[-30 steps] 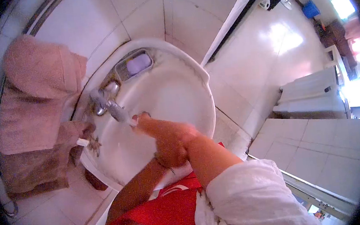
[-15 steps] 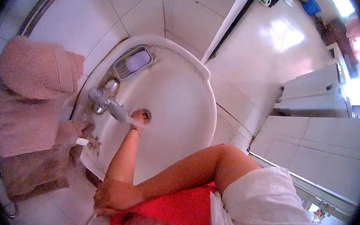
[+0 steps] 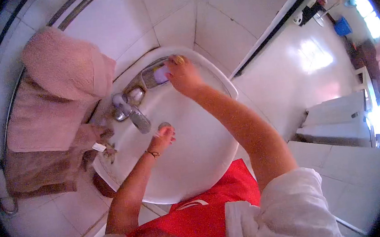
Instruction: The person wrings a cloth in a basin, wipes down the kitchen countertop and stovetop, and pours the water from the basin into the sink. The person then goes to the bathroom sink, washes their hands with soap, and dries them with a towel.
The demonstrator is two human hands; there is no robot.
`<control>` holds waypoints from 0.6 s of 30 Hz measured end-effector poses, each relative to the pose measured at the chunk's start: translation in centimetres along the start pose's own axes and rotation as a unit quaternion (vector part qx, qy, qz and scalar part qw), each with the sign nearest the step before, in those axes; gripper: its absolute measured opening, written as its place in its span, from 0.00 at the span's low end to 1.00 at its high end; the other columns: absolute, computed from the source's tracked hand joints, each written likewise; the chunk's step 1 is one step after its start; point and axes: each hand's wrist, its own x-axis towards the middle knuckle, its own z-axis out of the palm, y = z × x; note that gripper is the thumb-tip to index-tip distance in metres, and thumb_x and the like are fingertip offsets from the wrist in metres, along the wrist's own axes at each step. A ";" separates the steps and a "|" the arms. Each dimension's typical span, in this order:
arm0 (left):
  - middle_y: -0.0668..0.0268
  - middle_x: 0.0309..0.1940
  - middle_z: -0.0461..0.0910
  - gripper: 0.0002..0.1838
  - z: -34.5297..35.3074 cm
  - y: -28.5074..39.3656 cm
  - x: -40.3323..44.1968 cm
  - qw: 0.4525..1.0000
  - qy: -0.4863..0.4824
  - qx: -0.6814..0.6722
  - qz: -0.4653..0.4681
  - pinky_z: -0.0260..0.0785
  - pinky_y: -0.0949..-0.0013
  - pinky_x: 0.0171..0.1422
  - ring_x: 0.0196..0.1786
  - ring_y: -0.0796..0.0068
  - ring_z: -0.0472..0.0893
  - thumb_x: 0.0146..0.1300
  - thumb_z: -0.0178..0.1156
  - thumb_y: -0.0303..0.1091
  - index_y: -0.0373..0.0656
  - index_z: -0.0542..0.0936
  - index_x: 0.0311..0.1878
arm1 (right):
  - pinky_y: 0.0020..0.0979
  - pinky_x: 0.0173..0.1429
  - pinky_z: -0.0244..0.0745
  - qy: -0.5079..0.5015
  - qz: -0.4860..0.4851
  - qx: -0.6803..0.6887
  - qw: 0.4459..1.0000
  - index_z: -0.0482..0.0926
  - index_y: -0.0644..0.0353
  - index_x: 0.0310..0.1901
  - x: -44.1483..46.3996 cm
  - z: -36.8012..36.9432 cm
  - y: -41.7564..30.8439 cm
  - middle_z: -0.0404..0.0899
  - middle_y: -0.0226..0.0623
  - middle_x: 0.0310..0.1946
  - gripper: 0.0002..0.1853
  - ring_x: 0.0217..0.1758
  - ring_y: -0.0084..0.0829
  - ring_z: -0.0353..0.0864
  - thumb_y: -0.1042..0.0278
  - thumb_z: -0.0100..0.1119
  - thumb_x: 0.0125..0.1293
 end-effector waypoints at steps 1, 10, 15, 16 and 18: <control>0.65 0.33 0.79 0.19 0.4 -0.1 -0.5 0.999 0.002 -0.025 -0.027 0.73 0.69 0.37 0.32 0.73 0.82 0.70 0.48 0.49 0.41 0.74 0.45 | 0.45 0.56 0.69 -0.040 0.002 -0.013 0.999 0.77 0.61 0.45 1.8 0.0 0.2 0.77 0.45 0.46 0.17 0.51 0.49 0.74 0.61 0.61 0.58; 0.65 0.36 0.80 0.21 1.2 -0.6 -1.9 0.995 0.030 -0.093 -0.033 0.75 0.68 0.40 0.36 0.72 0.82 0.70 0.47 0.52 0.42 0.75 0.46 | 0.46 0.53 0.71 -0.387 -0.096 -0.127 0.908 0.77 0.60 0.46 7.3 -0.8 0.4 0.80 0.47 0.41 0.24 0.50 0.48 0.77 0.52 0.66 0.51; 0.60 0.44 0.79 0.19 0.3 1.1 -2.8 0.927 0.058 -0.347 -0.131 0.75 0.64 0.49 0.46 0.70 0.81 0.69 0.49 0.46 0.39 0.73 0.51 | 0.45 0.53 0.73 -0.258 -0.036 -0.059 0.964 0.72 0.62 0.51 5.5 -0.2 1.0 0.79 0.50 0.42 0.26 0.46 0.47 0.79 0.60 0.66 0.52; 0.60 0.45 0.79 0.17 0.0 0.9 -2.9 0.879 0.039 -0.463 -0.107 0.74 0.62 0.51 0.48 0.68 0.80 0.68 0.50 0.42 0.39 0.73 0.52 | 0.45 0.51 0.75 -0.172 -0.010 -0.014 0.985 0.72 0.62 0.52 4.8 -0.1 0.9 0.81 0.49 0.40 0.24 0.44 0.45 0.81 0.63 0.65 0.54; 0.59 0.46 0.79 0.16 -0.4 1.0 -3.1 0.816 0.018 -0.572 -0.082 0.74 0.60 0.53 0.49 0.65 0.80 0.66 0.50 0.38 0.40 0.72 0.53 | 0.42 0.49 0.77 -0.165 0.137 0.205 0.955 0.69 0.60 0.55 3.9 -2.1 -0.8 0.80 0.48 0.42 0.26 0.44 0.41 0.81 0.67 0.65 0.55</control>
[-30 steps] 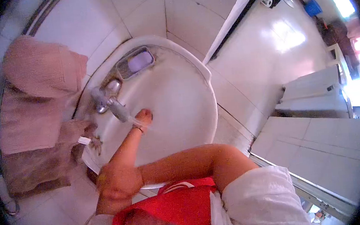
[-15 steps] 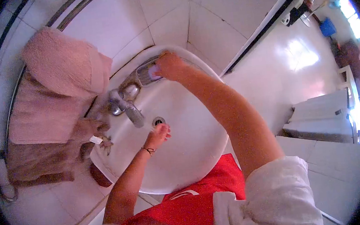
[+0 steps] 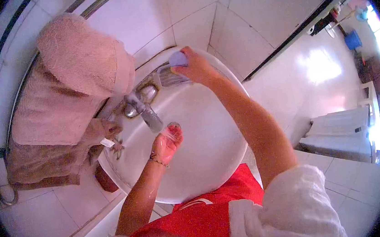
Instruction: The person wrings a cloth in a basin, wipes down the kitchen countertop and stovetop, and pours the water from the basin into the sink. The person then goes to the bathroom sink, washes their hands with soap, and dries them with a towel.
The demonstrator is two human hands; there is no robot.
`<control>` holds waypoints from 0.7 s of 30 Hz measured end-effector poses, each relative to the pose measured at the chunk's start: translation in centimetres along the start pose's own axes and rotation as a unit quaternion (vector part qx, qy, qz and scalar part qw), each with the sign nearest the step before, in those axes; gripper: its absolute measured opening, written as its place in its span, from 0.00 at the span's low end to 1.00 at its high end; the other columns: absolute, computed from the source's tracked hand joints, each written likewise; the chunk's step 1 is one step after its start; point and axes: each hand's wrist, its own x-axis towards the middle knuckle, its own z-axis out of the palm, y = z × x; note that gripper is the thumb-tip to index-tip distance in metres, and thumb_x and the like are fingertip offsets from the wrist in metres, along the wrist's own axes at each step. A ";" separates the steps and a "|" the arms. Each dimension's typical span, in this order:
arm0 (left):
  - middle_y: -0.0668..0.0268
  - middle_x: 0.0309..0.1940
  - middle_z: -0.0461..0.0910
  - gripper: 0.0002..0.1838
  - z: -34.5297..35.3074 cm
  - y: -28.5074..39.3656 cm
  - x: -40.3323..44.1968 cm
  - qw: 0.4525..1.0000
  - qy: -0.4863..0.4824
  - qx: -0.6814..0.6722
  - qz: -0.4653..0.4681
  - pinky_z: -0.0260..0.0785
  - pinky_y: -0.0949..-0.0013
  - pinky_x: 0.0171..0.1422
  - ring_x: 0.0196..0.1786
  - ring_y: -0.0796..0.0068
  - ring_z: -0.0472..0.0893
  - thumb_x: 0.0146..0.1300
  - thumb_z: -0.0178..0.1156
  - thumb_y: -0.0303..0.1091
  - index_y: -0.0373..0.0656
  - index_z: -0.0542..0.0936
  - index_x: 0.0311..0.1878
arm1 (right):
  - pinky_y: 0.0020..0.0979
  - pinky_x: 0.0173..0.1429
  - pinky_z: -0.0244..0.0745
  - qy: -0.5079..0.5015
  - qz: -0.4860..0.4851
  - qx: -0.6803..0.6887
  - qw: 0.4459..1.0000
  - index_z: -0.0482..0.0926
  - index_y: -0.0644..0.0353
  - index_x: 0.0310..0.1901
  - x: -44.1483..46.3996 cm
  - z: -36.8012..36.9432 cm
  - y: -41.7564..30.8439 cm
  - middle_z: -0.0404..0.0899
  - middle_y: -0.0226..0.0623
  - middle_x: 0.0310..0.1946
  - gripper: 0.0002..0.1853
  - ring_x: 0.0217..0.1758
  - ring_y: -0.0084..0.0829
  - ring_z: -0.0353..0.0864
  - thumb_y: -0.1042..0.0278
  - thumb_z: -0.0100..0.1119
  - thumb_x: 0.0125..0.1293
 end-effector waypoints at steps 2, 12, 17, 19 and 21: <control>0.57 0.48 0.79 0.16 0.5 0.5 0.1 0.987 -0.051 -0.153 0.009 0.72 0.57 0.57 0.51 0.60 0.79 0.63 0.50 0.33 0.41 0.72 0.53 | 0.38 0.44 0.80 -0.034 0.112 0.358 0.927 0.64 0.58 0.60 -3.2 0.8 -0.9 0.78 0.45 0.46 0.29 0.44 0.34 0.80 0.74 0.64 0.56; 0.50 0.50 0.76 0.13 3.9 -2.0 -0.4 0.618 0.085 0.624 0.471 0.69 0.57 0.57 0.53 0.50 0.75 0.66 0.54 0.36 0.38 0.76 0.47 | 0.36 0.47 0.78 -0.064 0.094 0.701 0.704 0.70 0.58 0.49 -15.5 24.4 11.0 0.76 0.39 0.43 0.10 0.45 0.36 0.78 0.67 0.45 0.70; 0.57 0.33 0.79 0.10 6.7 -0.6 0.5 0.579 0.099 0.721 0.369 0.71 0.55 0.37 0.39 0.52 0.78 0.66 0.54 0.35 0.38 0.75 0.34 | 0.38 0.52 0.75 0.017 0.448 0.738 0.504 0.72 0.62 0.41 -15.5 15.0 4.2 0.78 0.39 0.40 0.13 0.44 0.36 0.78 0.61 0.43 0.70; 0.55 0.25 0.74 0.14 8.1 -0.3 1.6 0.565 0.146 0.655 0.480 0.66 0.52 0.38 0.33 0.51 0.75 0.66 0.54 0.37 0.37 0.71 0.27 | 0.38 0.56 0.73 -0.009 0.415 0.760 0.501 0.72 0.64 0.46 -15.2 13.2 3.3 0.77 0.42 0.45 0.14 0.48 0.36 0.78 0.62 0.41 0.70; 0.53 0.34 0.77 0.11 10.1 0.2 1.1 0.566 0.122 0.671 0.463 0.67 0.55 0.47 0.43 0.52 0.76 0.67 0.52 0.35 0.37 0.74 0.35 | 0.38 0.59 0.71 -0.040 0.379 0.780 0.497 0.71 0.66 0.50 -14.4 11.4 2.1 0.76 0.44 0.49 0.16 0.52 0.37 0.77 0.63 0.39 0.70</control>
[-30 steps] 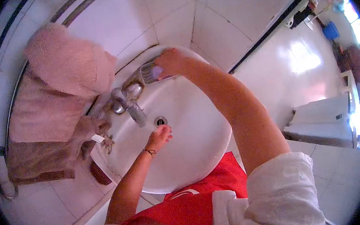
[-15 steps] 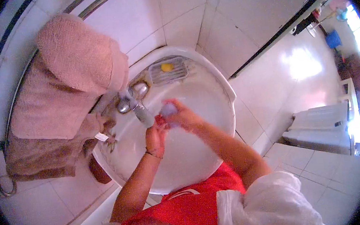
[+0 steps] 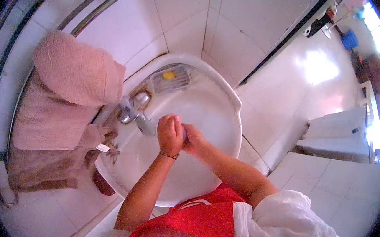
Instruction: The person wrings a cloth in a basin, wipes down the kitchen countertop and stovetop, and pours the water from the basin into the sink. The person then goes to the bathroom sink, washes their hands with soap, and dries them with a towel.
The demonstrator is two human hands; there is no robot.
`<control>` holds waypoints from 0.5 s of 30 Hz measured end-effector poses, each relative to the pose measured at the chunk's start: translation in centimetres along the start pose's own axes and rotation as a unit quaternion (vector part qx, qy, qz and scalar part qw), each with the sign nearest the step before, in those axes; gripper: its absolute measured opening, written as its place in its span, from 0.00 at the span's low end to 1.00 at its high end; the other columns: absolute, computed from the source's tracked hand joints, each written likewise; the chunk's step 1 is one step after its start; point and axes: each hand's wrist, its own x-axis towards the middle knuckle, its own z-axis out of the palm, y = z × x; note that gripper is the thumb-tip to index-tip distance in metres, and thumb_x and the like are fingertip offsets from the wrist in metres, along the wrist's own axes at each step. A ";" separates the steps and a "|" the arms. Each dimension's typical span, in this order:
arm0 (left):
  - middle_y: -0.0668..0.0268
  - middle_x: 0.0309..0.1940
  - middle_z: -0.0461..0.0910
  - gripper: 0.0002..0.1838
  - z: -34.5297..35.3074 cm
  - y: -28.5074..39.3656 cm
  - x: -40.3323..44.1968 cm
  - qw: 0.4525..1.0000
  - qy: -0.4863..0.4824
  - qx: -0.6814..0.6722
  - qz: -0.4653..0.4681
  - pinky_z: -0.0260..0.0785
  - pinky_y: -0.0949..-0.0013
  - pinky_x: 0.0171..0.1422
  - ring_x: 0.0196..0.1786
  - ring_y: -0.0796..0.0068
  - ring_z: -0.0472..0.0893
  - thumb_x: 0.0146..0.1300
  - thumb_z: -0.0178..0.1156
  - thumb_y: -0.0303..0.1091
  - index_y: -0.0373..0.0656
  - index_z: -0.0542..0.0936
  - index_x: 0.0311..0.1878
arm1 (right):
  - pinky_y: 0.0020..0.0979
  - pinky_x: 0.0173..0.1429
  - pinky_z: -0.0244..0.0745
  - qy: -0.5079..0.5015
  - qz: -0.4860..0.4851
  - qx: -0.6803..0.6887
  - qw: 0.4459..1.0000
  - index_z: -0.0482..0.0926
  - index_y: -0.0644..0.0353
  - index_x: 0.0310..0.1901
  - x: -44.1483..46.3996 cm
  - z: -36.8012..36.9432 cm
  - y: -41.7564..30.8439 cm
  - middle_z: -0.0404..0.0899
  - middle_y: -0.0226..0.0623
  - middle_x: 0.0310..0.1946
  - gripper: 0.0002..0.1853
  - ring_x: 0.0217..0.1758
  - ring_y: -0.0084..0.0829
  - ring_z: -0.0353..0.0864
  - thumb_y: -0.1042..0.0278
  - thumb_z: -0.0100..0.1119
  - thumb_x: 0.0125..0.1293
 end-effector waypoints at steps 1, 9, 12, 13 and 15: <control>0.52 0.41 0.76 0.10 -0.2 1.5 0.5 0.997 0.053 0.019 0.060 0.65 0.55 0.54 0.49 0.52 0.74 0.67 0.50 0.34 0.36 0.75 0.40 | 0.40 0.62 0.69 -0.079 -0.037 -0.015 0.996 0.69 0.65 0.55 -0.3 1.3 -0.6 0.74 0.46 0.53 0.18 0.56 0.38 0.74 0.61 0.39 0.71; 0.45 0.54 0.71 0.16 -0.5 1.6 12.4 0.999 0.036 -0.032 -0.026 0.59 0.49 0.62 0.56 0.43 0.70 0.68 0.43 0.34 0.32 0.72 0.50 | 0.41 0.67 0.63 -0.137 -0.106 -0.058 0.983 0.65 0.59 0.62 -0.4 10.9 -6.6 0.71 0.42 0.58 0.25 0.61 0.42 0.70 0.49 0.34 0.74; 0.44 0.53 0.72 0.18 2.4 3.8 9.5 0.995 -0.046 0.077 -0.038 0.59 0.49 0.63 0.56 0.44 0.70 0.70 0.40 0.37 0.32 0.72 0.51 | 0.38 0.67 0.63 -0.365 -0.017 -0.110 0.925 0.64 0.58 0.62 1.0 8.2 -9.6 0.73 0.39 0.57 0.25 0.60 0.38 0.71 0.47 0.38 0.73; 0.44 0.52 0.72 0.19 2.8 4.5 8.6 0.990 -0.075 0.113 -0.043 0.59 0.49 0.64 0.56 0.44 0.71 0.71 0.40 0.37 0.31 0.72 0.51 | 0.39 0.64 0.66 -0.074 -0.104 -0.164 0.978 0.68 0.58 0.58 -0.9 8.7 -9.3 0.75 0.38 0.53 0.26 0.57 0.37 0.74 0.43 0.41 0.71; 0.45 0.51 0.74 0.20 1.4 6.9 7.4 0.992 0.111 0.037 0.056 0.62 0.48 0.61 0.52 0.45 0.73 0.72 0.39 0.39 0.31 0.71 0.52 | 0.40 0.64 0.65 -0.072 -0.140 -0.146 0.977 0.68 0.58 0.57 -3.3 10.5 -7.8 0.74 0.39 0.55 0.26 0.59 0.39 0.72 0.43 0.37 0.72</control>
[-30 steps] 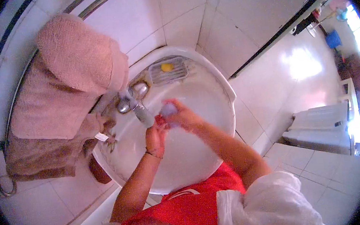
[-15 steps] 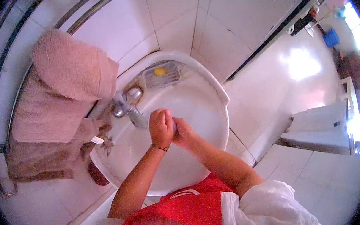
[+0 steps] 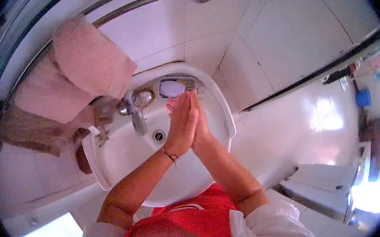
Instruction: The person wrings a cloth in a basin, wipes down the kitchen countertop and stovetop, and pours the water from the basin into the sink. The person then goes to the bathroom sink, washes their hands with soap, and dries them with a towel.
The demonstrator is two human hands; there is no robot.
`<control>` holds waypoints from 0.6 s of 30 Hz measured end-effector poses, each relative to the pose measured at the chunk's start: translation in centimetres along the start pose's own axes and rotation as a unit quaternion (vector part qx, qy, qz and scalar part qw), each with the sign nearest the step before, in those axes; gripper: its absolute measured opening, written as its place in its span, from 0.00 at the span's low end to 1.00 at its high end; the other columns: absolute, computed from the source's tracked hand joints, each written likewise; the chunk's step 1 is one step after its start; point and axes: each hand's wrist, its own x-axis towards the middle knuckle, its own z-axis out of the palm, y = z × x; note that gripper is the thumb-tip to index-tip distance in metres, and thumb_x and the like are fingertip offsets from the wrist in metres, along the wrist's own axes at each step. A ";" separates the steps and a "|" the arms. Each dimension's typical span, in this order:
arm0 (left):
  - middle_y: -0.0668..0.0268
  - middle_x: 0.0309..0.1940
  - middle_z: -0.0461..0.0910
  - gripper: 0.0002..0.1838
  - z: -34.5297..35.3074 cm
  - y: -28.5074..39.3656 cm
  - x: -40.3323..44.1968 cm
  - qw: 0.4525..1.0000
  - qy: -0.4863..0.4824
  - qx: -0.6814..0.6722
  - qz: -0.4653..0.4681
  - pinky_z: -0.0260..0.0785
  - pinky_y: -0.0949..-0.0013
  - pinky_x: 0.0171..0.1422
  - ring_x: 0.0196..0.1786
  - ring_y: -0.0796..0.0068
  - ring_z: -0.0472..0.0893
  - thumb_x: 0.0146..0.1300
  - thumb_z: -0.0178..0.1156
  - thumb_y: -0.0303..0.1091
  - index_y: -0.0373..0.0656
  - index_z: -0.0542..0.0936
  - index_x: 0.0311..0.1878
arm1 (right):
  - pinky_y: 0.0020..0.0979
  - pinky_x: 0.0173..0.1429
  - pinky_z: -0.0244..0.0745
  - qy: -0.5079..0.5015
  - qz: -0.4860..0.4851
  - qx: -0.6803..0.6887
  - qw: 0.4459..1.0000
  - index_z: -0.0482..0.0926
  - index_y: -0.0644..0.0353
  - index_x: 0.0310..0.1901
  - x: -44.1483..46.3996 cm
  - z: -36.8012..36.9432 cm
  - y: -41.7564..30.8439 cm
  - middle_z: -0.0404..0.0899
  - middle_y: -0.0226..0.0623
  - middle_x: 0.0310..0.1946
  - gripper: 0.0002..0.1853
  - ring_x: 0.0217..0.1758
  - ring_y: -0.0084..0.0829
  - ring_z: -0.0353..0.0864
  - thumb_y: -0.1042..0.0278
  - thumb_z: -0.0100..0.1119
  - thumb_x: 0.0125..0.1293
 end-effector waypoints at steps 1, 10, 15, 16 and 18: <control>0.46 0.50 0.75 0.21 -0.6 0.5 -0.3 0.994 0.095 -0.035 0.045 0.63 0.47 0.60 0.51 0.45 0.75 0.72 0.39 0.40 0.30 0.71 0.53 | 0.40 0.64 0.65 0.014 -0.050 0.025 0.998 0.69 0.58 0.57 -1.4 1.4 0.4 0.73 0.41 0.57 0.27 0.61 0.42 0.70 0.44 0.34 0.73; 0.49 0.49 0.74 0.21 -0.5 3.3 -1.3 0.970 0.014 -0.240 -0.024 0.64 0.50 0.56 0.48 0.50 0.74 0.72 0.38 0.41 0.33 0.69 0.55 | 0.42 0.73 0.48 -0.097 -0.174 -0.172 0.965 0.62 0.57 0.64 -5.2 0.4 -4.7 0.62 0.39 0.63 0.25 0.68 0.38 0.60 0.50 0.40 0.72; 0.51 0.49 0.74 0.21 -2.7 5.1 0.4 0.832 0.015 -0.547 -0.092 0.65 0.52 0.54 0.46 0.53 0.74 0.72 0.38 0.41 0.34 0.68 0.56 | 0.38 0.71 0.51 -0.172 -0.167 -0.262 0.935 0.65 0.57 0.59 -7.2 2.0 -1.5 0.64 0.37 0.57 0.22 0.63 0.35 0.63 0.53 0.45 0.69; 0.51 0.49 0.73 0.21 -3.0 5.9 0.7 0.781 0.007 -0.619 -0.084 0.65 0.53 0.53 0.46 0.54 0.73 0.72 0.38 0.41 0.34 0.68 0.57 | 0.37 0.71 0.51 -0.172 -0.174 -0.279 0.929 0.65 0.57 0.58 -7.6 2.2 -1.2 0.65 0.37 0.56 0.22 0.62 0.34 0.63 0.53 0.46 0.69; 0.51 0.49 0.73 0.21 -3.8 6.8 0.7 0.657 -0.006 -0.752 -0.055 0.65 0.54 0.52 0.46 0.55 0.73 0.72 0.38 0.41 0.35 0.68 0.57 | 0.36 0.70 0.52 -0.177 -0.182 -0.306 0.917 0.66 0.57 0.57 -7.8 2.6 -0.2 0.66 0.36 0.54 0.21 0.60 0.33 0.65 0.54 0.48 0.68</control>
